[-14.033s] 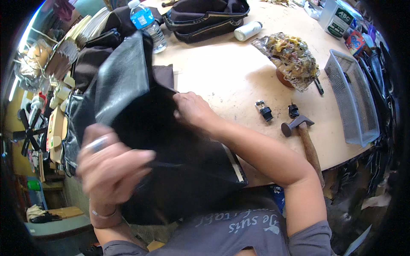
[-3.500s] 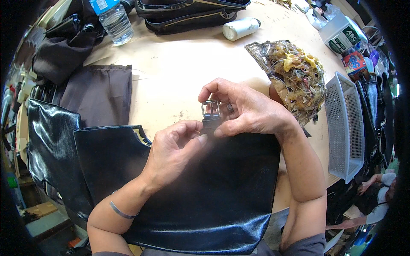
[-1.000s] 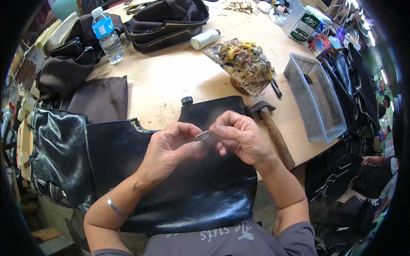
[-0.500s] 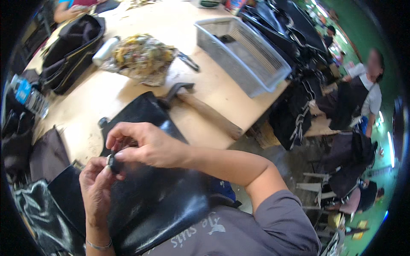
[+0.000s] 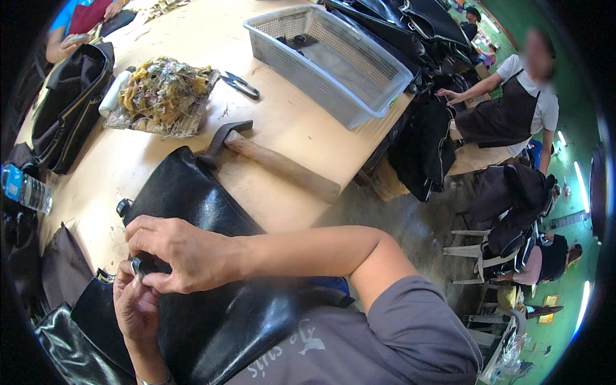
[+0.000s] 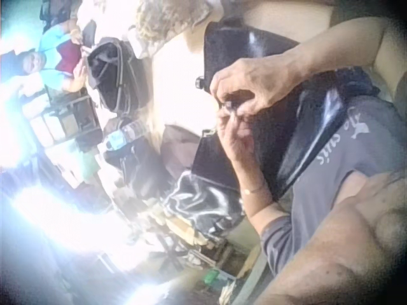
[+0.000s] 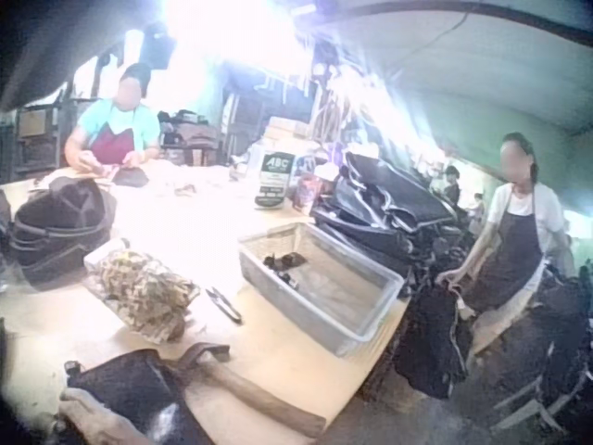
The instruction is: The person attaches metal buckles to a black leather bag using a hammer to secure the hardware. They repeatedly position the bag on the table, align the buckles, and strike them into place. The person also handles a brown fabric piece and a glue bottle during the process.
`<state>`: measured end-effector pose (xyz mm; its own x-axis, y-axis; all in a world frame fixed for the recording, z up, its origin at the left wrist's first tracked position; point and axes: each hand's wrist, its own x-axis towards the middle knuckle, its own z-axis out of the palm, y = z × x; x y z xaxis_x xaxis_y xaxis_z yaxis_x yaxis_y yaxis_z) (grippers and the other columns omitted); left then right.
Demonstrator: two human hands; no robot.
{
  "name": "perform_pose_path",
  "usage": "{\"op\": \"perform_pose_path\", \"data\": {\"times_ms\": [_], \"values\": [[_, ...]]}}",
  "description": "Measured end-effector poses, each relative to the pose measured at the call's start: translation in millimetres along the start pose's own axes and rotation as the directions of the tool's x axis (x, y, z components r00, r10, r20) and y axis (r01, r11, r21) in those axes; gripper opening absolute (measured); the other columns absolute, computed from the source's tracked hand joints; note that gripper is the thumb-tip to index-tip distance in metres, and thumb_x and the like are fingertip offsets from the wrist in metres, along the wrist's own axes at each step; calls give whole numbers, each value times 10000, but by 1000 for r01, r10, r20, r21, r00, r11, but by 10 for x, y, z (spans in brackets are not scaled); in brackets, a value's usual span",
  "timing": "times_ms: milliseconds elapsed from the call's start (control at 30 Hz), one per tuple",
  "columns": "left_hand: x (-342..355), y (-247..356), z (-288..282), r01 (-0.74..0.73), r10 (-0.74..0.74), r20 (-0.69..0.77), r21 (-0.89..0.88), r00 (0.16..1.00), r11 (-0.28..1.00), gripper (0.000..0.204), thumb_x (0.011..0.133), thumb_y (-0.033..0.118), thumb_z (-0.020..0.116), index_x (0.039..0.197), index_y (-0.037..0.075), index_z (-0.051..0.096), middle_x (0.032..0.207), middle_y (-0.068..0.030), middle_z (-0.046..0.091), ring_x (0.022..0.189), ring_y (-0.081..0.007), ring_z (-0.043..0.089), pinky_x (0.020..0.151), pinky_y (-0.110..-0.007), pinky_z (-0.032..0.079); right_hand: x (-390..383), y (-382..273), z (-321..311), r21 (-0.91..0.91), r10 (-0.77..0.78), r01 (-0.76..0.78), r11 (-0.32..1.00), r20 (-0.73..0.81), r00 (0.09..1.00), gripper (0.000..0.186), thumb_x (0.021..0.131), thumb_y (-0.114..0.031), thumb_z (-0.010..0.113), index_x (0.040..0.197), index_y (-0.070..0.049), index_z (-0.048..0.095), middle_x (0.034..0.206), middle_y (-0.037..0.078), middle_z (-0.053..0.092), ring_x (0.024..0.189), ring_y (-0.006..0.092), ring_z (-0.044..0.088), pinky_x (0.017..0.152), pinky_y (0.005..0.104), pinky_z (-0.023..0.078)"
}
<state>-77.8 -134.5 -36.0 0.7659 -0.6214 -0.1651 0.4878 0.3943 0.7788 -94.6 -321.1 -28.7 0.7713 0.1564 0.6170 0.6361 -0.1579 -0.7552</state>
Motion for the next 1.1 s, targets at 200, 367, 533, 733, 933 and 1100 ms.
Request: {"op": "perform_pose_path", "data": {"times_ms": [200,367,533,733,933,1100], "values": [[52,46,95,-88,145,-174,300,974,950,128,850,58,484,962,32,427,876,-27,501,769,-88,552,678,-243,498,21,-30,-80,159,98,-97,983,-1,995,228,639,-32,632,814,25,498,870,108,514,619,163,520,556,258,450],[-19,56,129,-56,109,-311,174,944,983,199,824,59,529,1003,-10,477,930,-46,511,844,-82,518,649,-193,473,-12,-13,17,-79,-47,55,995,104,993,365,625,-46,659,919,33,456,1012,167,440,906,326,491,783,356,432],[31,4,219,-94,233,-200,533,952,841,356,727,13,605,1059,-51,493,993,-88,552,921,-140,536,777,-242,449,-29,-81,-51,-39,-39,42,998,77,996,269,689,-40,626,917,10,493,945,159,492,852,310,530,727,330,459],[51,72,329,27,115,-247,506,962,862,349,732,15,633,1052,-67,521,925,-94,587,818,-137,578,737,-249,489,54,-69,-141,130,456,-469,874,115,882,163,752,4,583,894,-20,507,797,48,551,725,109,561,647,239,469],[48,45,239,-19,121,-195,458,973,889,324,765,7,606,1072,-46,519,980,-85,580,891,-116,555,780,-244,473,92,-71,-134,-33,418,-417,908,119,900,499,681,-152,704,1091,-6,460,894,62,523,724,113,514,619,234,452],[52,0,233,-46,156,-177,504,972,862,307,766,1,599,1063,-31,524,957,-68,571,878,-108,544,788,-234,461,45,25,-115,300,530,-602,740,291,796,402,742,-6,620,1107,-21,454,934,34,507,842,97,490,753,224,421]]}}
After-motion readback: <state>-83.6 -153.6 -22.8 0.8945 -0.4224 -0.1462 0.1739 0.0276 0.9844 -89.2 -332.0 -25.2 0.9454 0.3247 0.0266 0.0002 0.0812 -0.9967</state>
